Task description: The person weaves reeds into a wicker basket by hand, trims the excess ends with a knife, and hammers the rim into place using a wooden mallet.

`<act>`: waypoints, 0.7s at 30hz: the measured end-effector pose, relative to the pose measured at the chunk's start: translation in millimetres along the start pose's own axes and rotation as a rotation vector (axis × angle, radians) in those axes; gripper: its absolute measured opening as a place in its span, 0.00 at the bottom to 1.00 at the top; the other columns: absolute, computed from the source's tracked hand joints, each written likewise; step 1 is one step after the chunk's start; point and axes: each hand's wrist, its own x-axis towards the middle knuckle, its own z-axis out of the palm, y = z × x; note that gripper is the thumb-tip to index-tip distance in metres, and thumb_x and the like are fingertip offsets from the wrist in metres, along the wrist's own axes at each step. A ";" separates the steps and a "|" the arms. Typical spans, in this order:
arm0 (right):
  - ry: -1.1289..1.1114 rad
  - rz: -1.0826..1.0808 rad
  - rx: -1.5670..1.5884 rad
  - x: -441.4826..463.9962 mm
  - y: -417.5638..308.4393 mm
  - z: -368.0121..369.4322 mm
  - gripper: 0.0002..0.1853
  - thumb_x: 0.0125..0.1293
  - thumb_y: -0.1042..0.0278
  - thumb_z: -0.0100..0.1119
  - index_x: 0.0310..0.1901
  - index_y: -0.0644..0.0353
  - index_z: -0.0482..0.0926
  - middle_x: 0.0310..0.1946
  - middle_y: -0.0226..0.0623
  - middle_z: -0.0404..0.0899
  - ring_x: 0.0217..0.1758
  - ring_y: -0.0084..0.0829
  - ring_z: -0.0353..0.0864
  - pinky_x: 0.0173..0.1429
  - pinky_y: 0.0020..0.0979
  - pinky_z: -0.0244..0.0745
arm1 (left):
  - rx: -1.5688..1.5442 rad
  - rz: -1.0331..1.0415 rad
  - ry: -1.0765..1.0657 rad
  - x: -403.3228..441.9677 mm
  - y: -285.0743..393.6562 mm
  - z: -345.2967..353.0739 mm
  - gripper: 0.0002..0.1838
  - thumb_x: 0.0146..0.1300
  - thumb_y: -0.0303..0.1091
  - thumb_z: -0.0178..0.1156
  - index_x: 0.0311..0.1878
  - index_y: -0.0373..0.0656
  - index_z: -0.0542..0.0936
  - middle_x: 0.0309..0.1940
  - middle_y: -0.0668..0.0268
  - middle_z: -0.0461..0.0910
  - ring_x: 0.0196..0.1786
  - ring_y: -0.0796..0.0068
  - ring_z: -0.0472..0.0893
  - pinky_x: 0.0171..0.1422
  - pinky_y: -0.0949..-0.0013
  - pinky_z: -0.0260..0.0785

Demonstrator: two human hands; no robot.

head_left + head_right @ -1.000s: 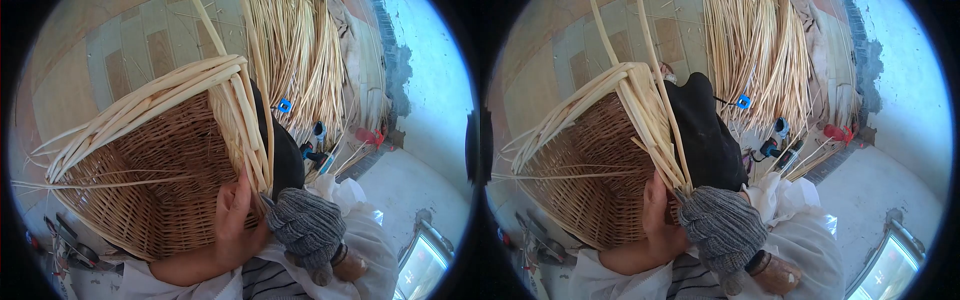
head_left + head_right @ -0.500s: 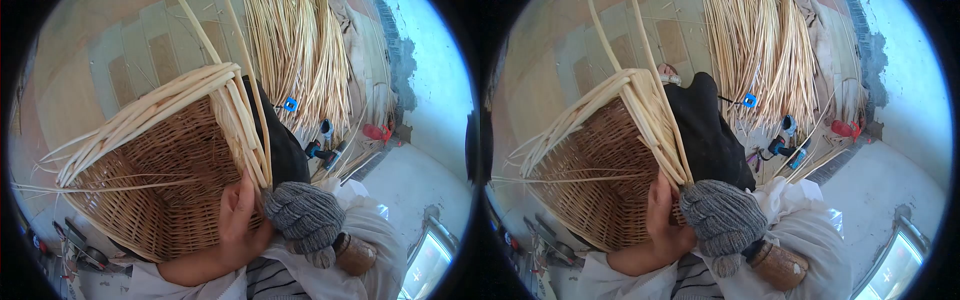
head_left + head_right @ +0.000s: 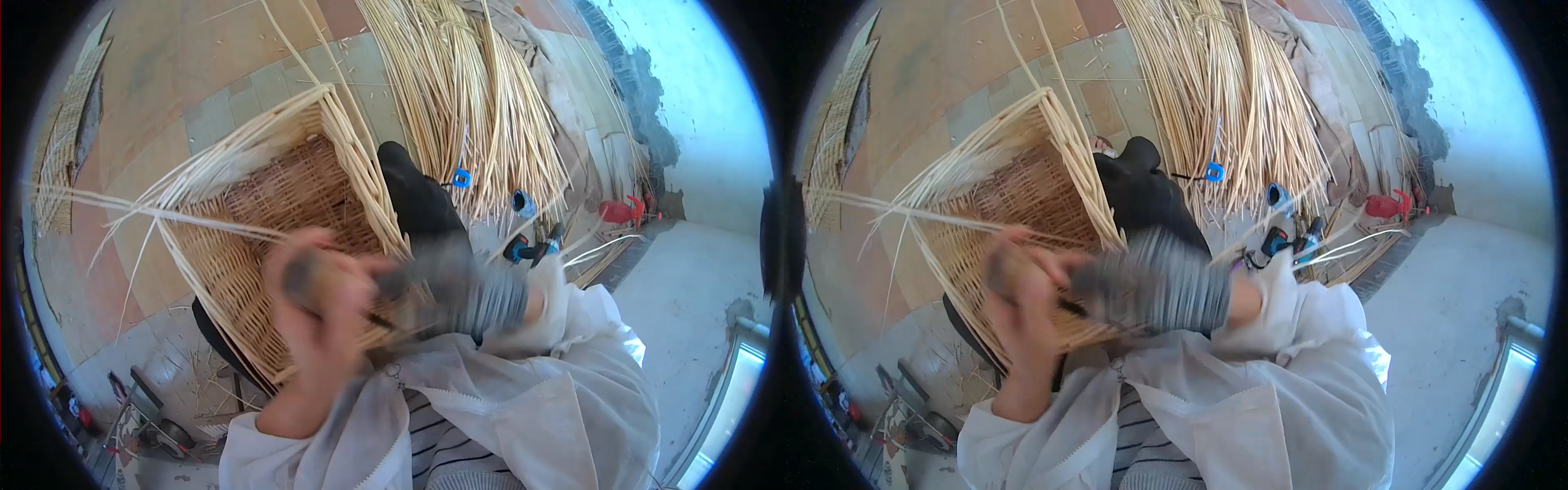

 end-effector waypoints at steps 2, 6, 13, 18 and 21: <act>0.205 0.198 -0.049 30.9 16.3 -33.8 0.13 0.63 0.70 0.59 0.48 0.62 0.78 0.37 0.38 0.81 0.34 0.31 0.81 0.40 0.30 0.77 | 0.311 -0.002 0.245 19.4 13.7 -31.8 0.42 0.56 0.32 0.64 0.69 0.34 0.51 0.47 0.50 0.73 0.50 0.61 0.74 0.59 0.60 0.65; 0.304 0.533 0.306 67.5 52.3 -51.5 0.14 0.62 0.69 0.60 0.49 0.61 0.76 0.37 0.35 0.80 0.37 0.30 0.81 0.46 0.30 0.79 | 1.317 0.472 0.218 5.8 -17.2 -63.7 0.39 0.57 0.32 0.63 0.68 0.34 0.55 0.51 0.50 0.72 0.50 0.62 0.75 0.53 0.61 0.69; 0.384 0.493 0.766 49.5 67.3 -60.4 0.16 0.56 0.77 0.64 0.46 0.60 0.76 0.35 0.34 0.80 0.39 0.31 0.82 0.42 0.35 0.82 | 0.755 0.100 -0.309 -45.1 -64.7 -1.3 0.39 0.57 0.29 0.63 0.69 0.35 0.55 0.52 0.54 0.68 0.50 0.66 0.74 0.52 0.68 0.72; 0.134 0.475 0.624 44.0 59.1 -64.8 0.18 0.54 0.76 0.66 0.47 0.62 0.74 0.34 0.32 0.76 0.37 0.29 0.80 0.40 0.31 0.82 | 0.884 0.252 -0.374 -41.6 -77.3 -6.2 0.38 0.57 0.27 0.62 0.68 0.32 0.56 0.48 0.53 0.71 0.45 0.61 0.77 0.49 0.66 0.71; 0.153 0.414 0.395 45.5 43.3 -62.0 0.21 0.54 0.74 0.67 0.50 0.62 0.74 0.32 0.31 0.76 0.35 0.24 0.78 0.37 0.27 0.81 | 0.933 0.205 -0.434 -40.2 -74.8 -6.5 0.38 0.57 0.27 0.62 0.69 0.33 0.56 0.43 0.57 0.76 0.39 0.68 0.81 0.42 0.70 0.74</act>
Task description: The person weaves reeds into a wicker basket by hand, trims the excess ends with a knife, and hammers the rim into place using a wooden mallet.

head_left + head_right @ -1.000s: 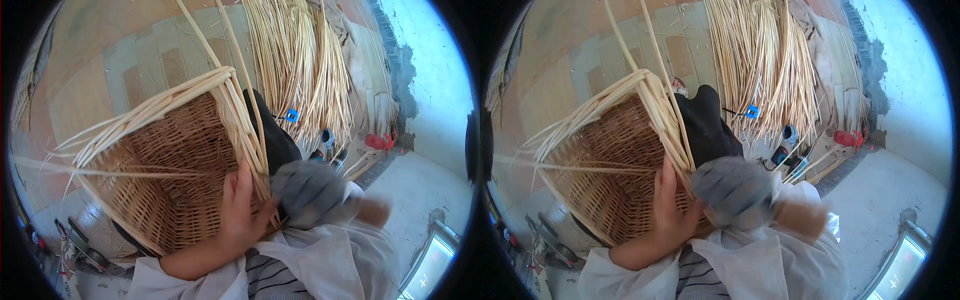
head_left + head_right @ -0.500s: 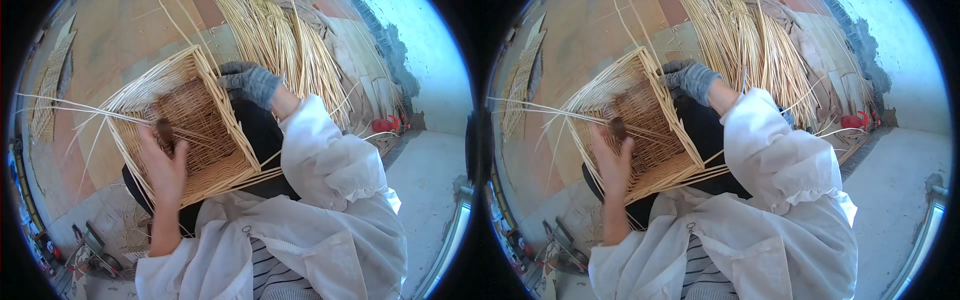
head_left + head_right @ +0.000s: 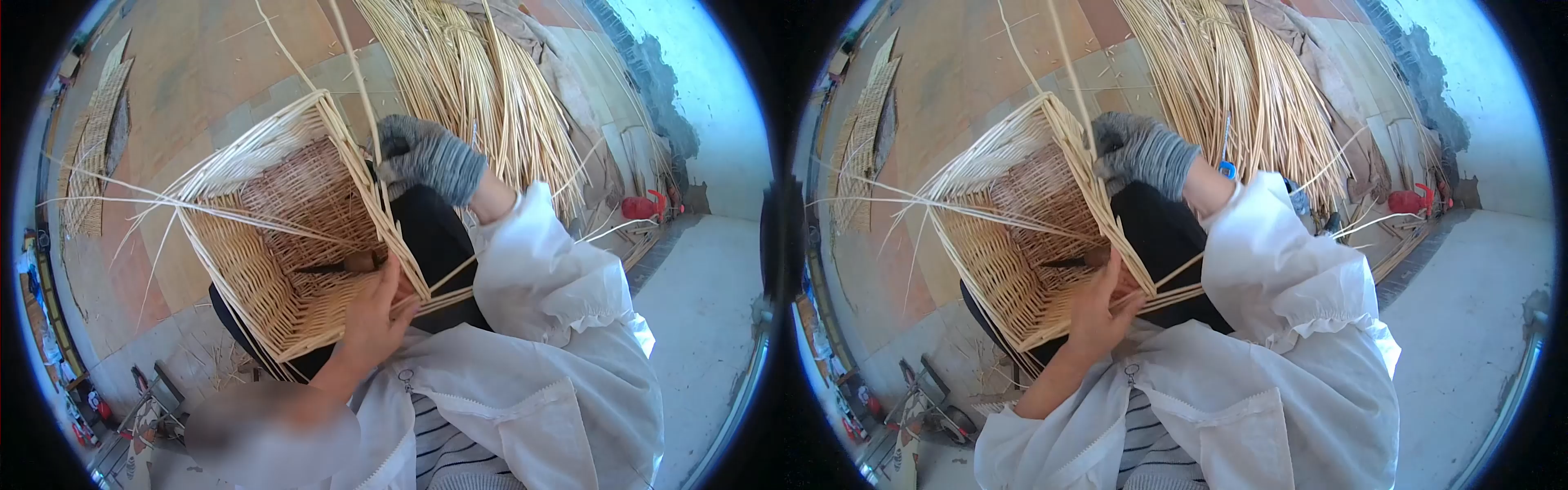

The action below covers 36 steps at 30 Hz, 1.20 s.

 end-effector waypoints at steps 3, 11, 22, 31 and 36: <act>0.105 -0.047 -0.277 1.8 -2.2 11.9 0.20 0.54 0.75 0.66 0.51 0.61 0.75 0.32 0.30 0.76 0.35 0.22 0.78 0.34 0.25 0.80 | -0.019 -0.027 0.024 3.4 6.8 -1.4 0.38 0.54 0.27 0.63 0.67 0.32 0.58 0.34 0.57 0.77 0.35 0.58 0.80 0.41 0.63 0.73; 0.427 -0.578 -1.169 7.1 19.8 50.4 0.16 0.57 0.68 0.61 0.46 0.66 0.77 0.31 0.46 0.75 0.36 0.43 0.76 0.38 0.36 0.71 | 0.685 0.537 0.310 136.1 11.0 -150.5 0.16 0.50 0.21 0.60 0.43 0.45 0.83 0.39 0.61 0.79 0.43 0.60 0.79 0.49 0.60 0.72; 0.373 -0.591 -0.645 1.9 33.6 40.6 0.20 0.53 0.73 0.62 0.50 0.63 0.76 0.32 0.42 0.73 0.36 0.41 0.75 0.39 0.35 0.73 | 0.671 0.635 -0.095 200.6 14.8 -177.6 0.11 0.42 0.34 0.70 0.30 0.44 0.80 0.31 0.66 0.76 0.39 0.65 0.78 0.42 0.65 0.71; 0.376 -0.484 -0.905 -1.4 17.6 44.7 0.21 0.56 0.78 0.59 0.54 0.60 0.76 0.29 0.38 0.68 0.30 0.34 0.72 0.32 0.31 0.69 | 0.794 0.345 0.195 161.9 8.1 -143.0 0.14 0.45 0.37 0.70 0.23 0.43 0.74 0.25 0.66 0.74 0.26 0.63 0.76 0.29 0.64 0.68; 0.395 -0.572 -0.805 1.0 27.8 40.4 0.22 0.53 0.76 0.59 0.53 0.60 0.76 0.29 0.39 0.69 0.30 0.38 0.73 0.33 0.34 0.71 | 0.690 0.336 -0.171 186.5 18.5 -182.2 0.09 0.49 0.35 0.67 0.27 0.43 0.78 0.27 0.66 0.77 0.28 0.65 0.78 0.30 0.66 0.70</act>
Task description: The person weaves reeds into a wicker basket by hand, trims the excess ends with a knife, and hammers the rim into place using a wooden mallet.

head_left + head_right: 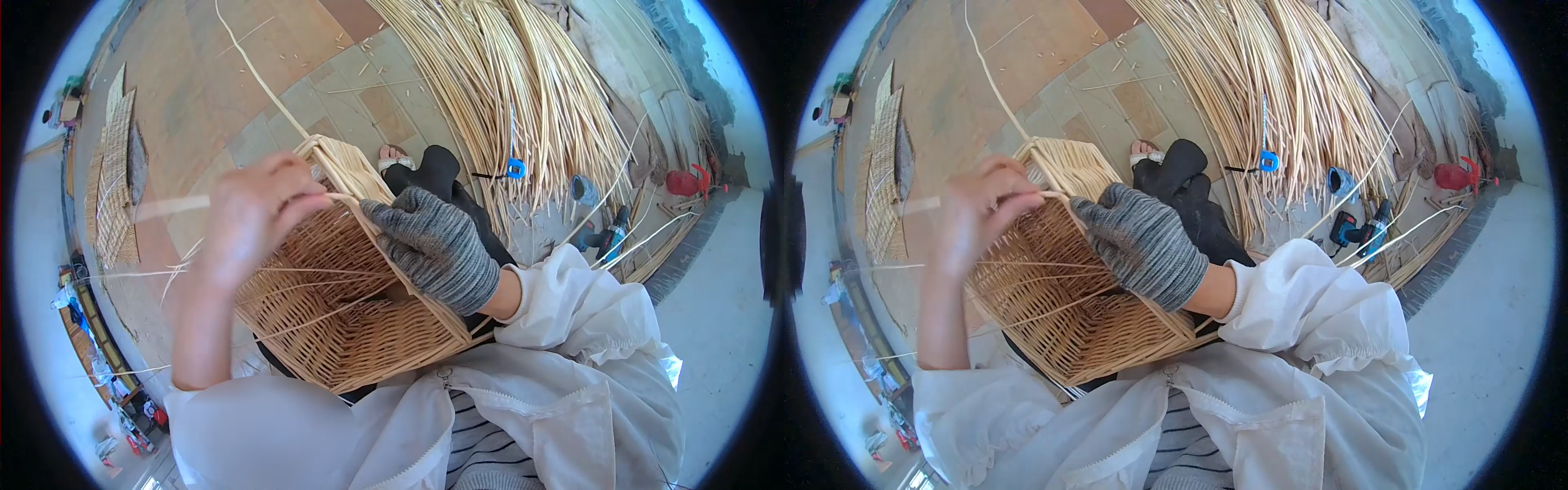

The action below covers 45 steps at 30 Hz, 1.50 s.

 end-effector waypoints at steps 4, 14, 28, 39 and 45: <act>0.047 0.008 0.034 -2.2 1.2 2.9 0.23 0.51 0.76 0.59 0.53 0.59 0.75 0.29 0.40 0.71 0.31 0.41 0.74 0.35 0.36 0.73 | 0.062 0.094 -0.108 25.2 -8.3 -27.1 0.05 0.51 0.31 0.65 0.32 0.44 0.83 0.30 0.65 0.79 0.34 0.63 0.79 0.39 0.65 0.71; 0.048 0.021 0.024 -3.2 -1.5 5.3 0.26 0.49 0.74 0.66 0.54 0.62 0.76 0.30 0.40 0.69 0.30 0.39 0.73 0.34 0.33 0.71 | 0.089 -0.166 -0.170 30.3 16.1 -23.2 0.04 0.53 0.30 0.64 0.31 0.41 0.81 0.32 0.58 0.79 0.36 0.58 0.80 0.40 0.61 0.71; -0.192 0.110 -0.192 -7.8 -0.6 12.0 0.38 0.47 0.63 0.63 0.61 0.68 0.64 0.46 0.52 0.69 0.49 0.49 0.70 0.58 0.40 0.67 | 0.682 -0.388 0.124 -41.4 54.0 6.5 0.09 0.59 0.31 0.57 0.42 0.46 0.82 0.21 0.55 0.79 0.23 0.59 0.80 0.29 0.59 0.72; -0.101 0.015 -0.230 -5.7 11.8 25.0 0.35 0.51 0.57 0.62 0.60 0.65 0.66 0.45 0.49 0.74 0.48 0.45 0.74 0.57 0.38 0.67 | 0.329 -0.318 0.424 -26.1 82.4 104.3 0.20 0.55 0.23 0.52 0.52 0.24 0.72 0.21 0.54 0.77 0.22 0.58 0.79 0.26 0.59 0.72; -0.364 -0.385 0.355 23.4 85.2 -94.2 0.20 0.59 0.62 0.60 0.52 0.60 0.77 0.45 0.43 0.79 0.48 0.38 0.78 0.54 0.33 0.72 | 0.430 -0.546 0.166 -65.1 40.0 41.8 0.26 0.57 0.22 0.54 0.59 0.55 0.75 0.26 0.60 0.78 0.27 0.64 0.77 0.33 0.63 0.69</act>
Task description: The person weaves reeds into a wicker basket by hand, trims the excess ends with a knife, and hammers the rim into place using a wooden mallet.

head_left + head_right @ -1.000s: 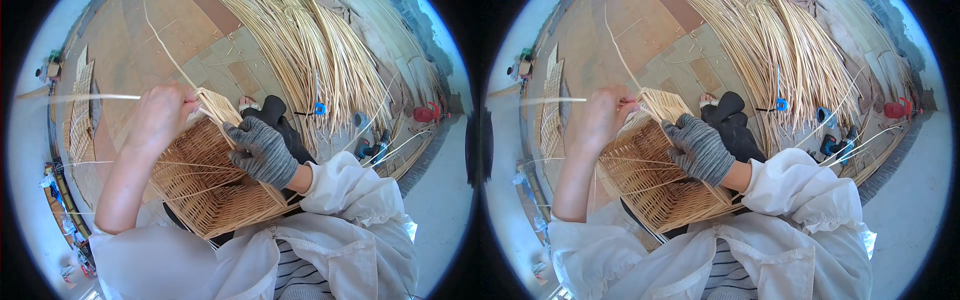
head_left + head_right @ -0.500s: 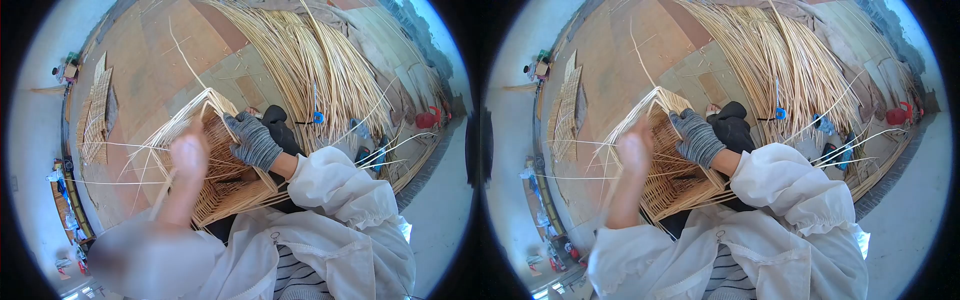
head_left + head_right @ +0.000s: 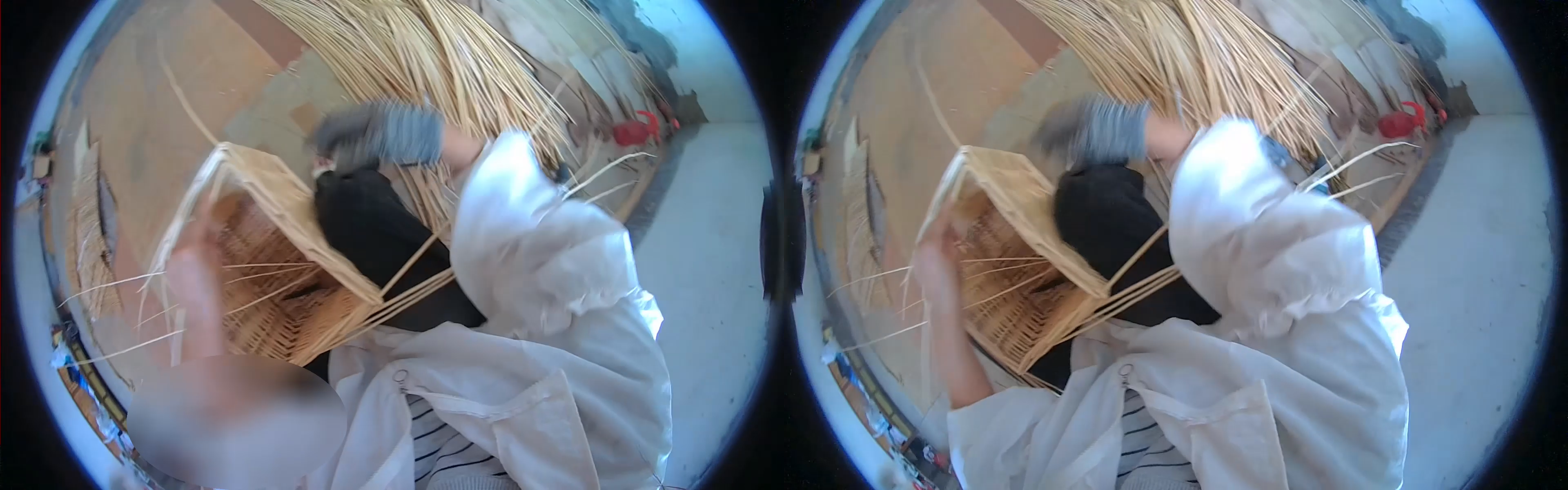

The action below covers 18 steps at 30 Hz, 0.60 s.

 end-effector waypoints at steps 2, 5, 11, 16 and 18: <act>0.182 0.538 -0.040 -33.9 9.4 -65.2 0.18 0.61 0.65 0.58 0.52 0.60 0.77 0.38 0.40 0.81 0.38 0.28 0.80 0.42 0.30 0.76 | -0.008 0.166 0.090 -1.8 -4.6 -9.2 0.29 0.57 0.23 0.54 0.62 0.62 0.72 0.20 0.61 0.76 0.20 0.65 0.76 0.26 0.60 0.69; -0.300 0.895 -0.616 -128.6 92.8 -106.0 0.15 0.60 0.64 0.55 0.46 0.61 0.80 0.34 0.41 0.83 0.38 0.33 0.82 0.40 0.35 0.77 | 0.040 0.156 0.026 7.5 -5.3 -10.4 0.32 0.54 0.19 0.52 0.63 0.60 0.72 0.25 0.62 0.77 0.27 0.66 0.78 0.34 0.61 0.70; -0.008 1.312 -0.589 -208.2 73.7 -10.0 0.13 0.61 0.63 0.54 0.43 0.60 0.79 0.31 0.39 0.81 0.34 0.33 0.80 0.37 0.35 0.75 | 0.114 0.163 0.005 14.8 -4.5 -15.7 0.34 0.52 0.14 0.47 0.62 0.56 0.73 0.37 0.59 0.76 0.41 0.64 0.76 0.46 0.63 0.68; 0.354 1.677 -0.500 -253.9 72.9 51.4 0.11 0.61 0.63 0.53 0.40 0.59 0.78 0.29 0.38 0.79 0.31 0.32 0.78 0.34 0.34 0.73 | 0.166 0.257 0.072 25.5 -29.2 -6.0 0.27 0.60 0.17 0.46 0.63 0.47 0.72 0.42 0.59 0.76 0.46 0.64 0.75 0.53 0.66 0.66; 0.502 1.810 -0.456 -278.2 75.6 61.7 0.10 0.62 0.63 0.53 0.39 0.59 0.77 0.28 0.37 0.78 0.29 0.32 0.77 0.33 0.34 0.72 | 0.240 0.242 0.024 30.8 -18.1 -4.9 0.23 0.64 0.20 0.46 0.62 0.42 0.72 0.45 0.59 0.76 0.48 0.66 0.74 0.54 0.66 0.66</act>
